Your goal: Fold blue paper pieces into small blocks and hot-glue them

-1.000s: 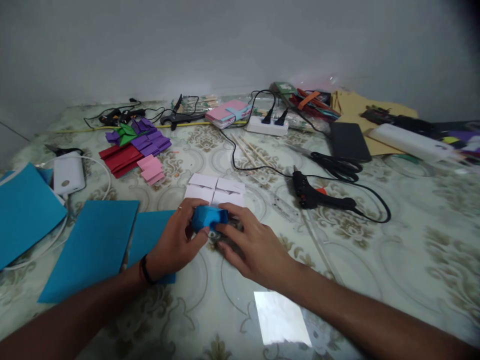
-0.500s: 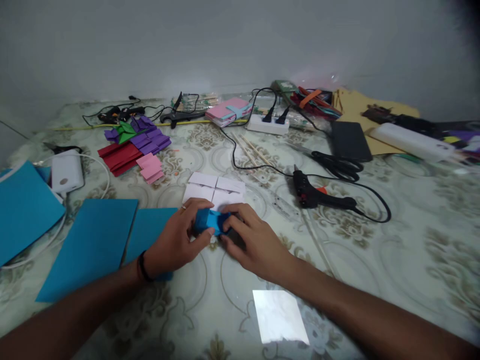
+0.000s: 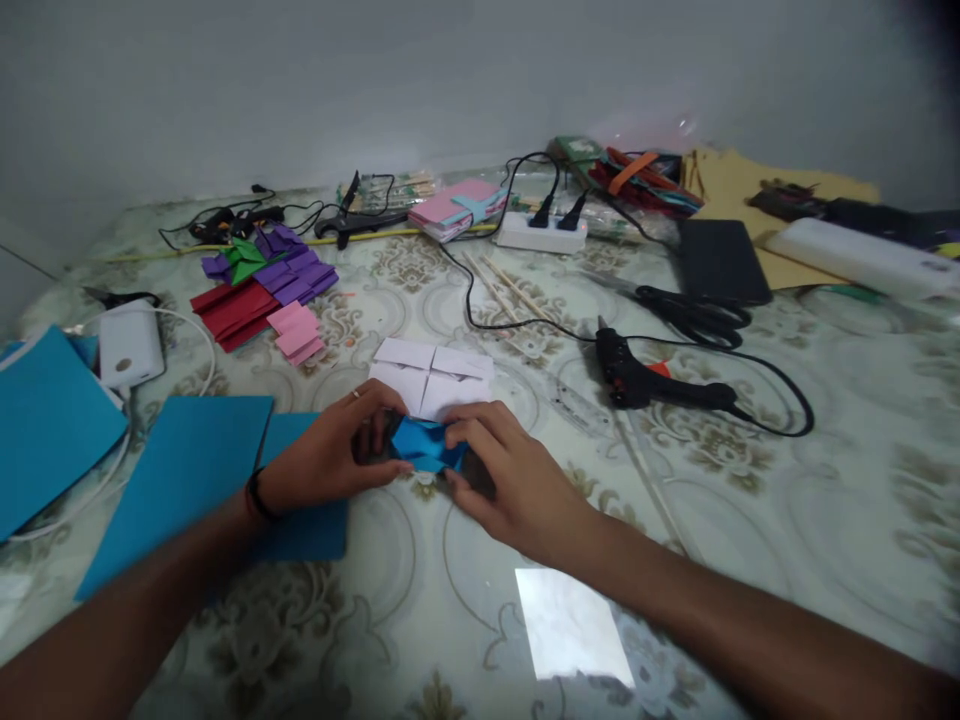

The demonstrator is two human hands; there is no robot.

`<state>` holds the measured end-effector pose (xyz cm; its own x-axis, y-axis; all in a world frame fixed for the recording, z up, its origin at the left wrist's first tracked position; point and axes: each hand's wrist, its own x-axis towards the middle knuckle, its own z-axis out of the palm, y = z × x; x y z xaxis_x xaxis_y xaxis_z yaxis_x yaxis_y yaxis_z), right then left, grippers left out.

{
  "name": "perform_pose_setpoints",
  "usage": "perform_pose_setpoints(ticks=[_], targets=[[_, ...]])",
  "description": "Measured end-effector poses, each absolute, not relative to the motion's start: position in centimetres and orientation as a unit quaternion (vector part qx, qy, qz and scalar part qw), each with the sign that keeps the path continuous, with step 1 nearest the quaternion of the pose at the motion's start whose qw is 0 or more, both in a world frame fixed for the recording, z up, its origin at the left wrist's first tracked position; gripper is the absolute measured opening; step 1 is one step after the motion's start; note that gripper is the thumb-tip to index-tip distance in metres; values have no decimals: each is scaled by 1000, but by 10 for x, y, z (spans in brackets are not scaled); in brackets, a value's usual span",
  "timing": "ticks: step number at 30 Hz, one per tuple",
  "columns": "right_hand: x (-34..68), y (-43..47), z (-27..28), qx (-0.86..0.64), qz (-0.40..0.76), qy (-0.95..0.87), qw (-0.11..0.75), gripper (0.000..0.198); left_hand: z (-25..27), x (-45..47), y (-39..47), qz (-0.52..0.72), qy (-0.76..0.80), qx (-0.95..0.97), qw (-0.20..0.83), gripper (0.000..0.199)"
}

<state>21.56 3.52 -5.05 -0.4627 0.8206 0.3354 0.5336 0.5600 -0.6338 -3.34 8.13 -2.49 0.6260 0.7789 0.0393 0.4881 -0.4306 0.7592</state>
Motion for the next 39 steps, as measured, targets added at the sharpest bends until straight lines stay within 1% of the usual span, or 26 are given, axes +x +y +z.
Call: perform_pose_setpoints(ticks=[3, 7, 9, 13, 17, 20, 22, 25, 31, 37, 39], targets=[[216, 36, -50, -412, 241, -819, 319, 19, -26, -32, 81, 193, 392, 824, 360, 42], [217, 36, -48, -412, 267, -802, 339, 8, -24, -29, 79, 206, 376, 834, 348, 48], [217, 37, -47, -412, 277, -793, 352, 3, -24, -29, 79, 211, 351, 848, 335, 43], [217, 38, -46, -414, 278, -789, 359, 2, -24, -30, 79, 214, 331, 857, 331, 24], [217, 39, -47, -400, 274, -796, 362, 3, -23, -30, 79, 218, 318, 857, 341, 18], [217, 39, -47, -393, 279, -798, 362, 5, -23, -29, 78, 220, 319, 851, 354, 8], [217, 39, -48, -393, 282, -797, 362, 6, -24, -29, 78, 221, 326, 847, 358, 5], [217, 39, -48, -396, 291, -792, 362, 7, -25, -29, 77, 223, 329, 844, 360, 6], [218, 39, -47, -403, 309, -785, 355, 18, -26, -29, 77, 224, 333, 838, 369, 5], [218, 40, -47, -402, 323, -779, 357, 24, -24, -31, 78, 222, 328, 845, 359, 3], [218, 40, -48, -399, 323, -779, 361, 25, -25, -32, 79, 221, 314, 858, 342, 10]])
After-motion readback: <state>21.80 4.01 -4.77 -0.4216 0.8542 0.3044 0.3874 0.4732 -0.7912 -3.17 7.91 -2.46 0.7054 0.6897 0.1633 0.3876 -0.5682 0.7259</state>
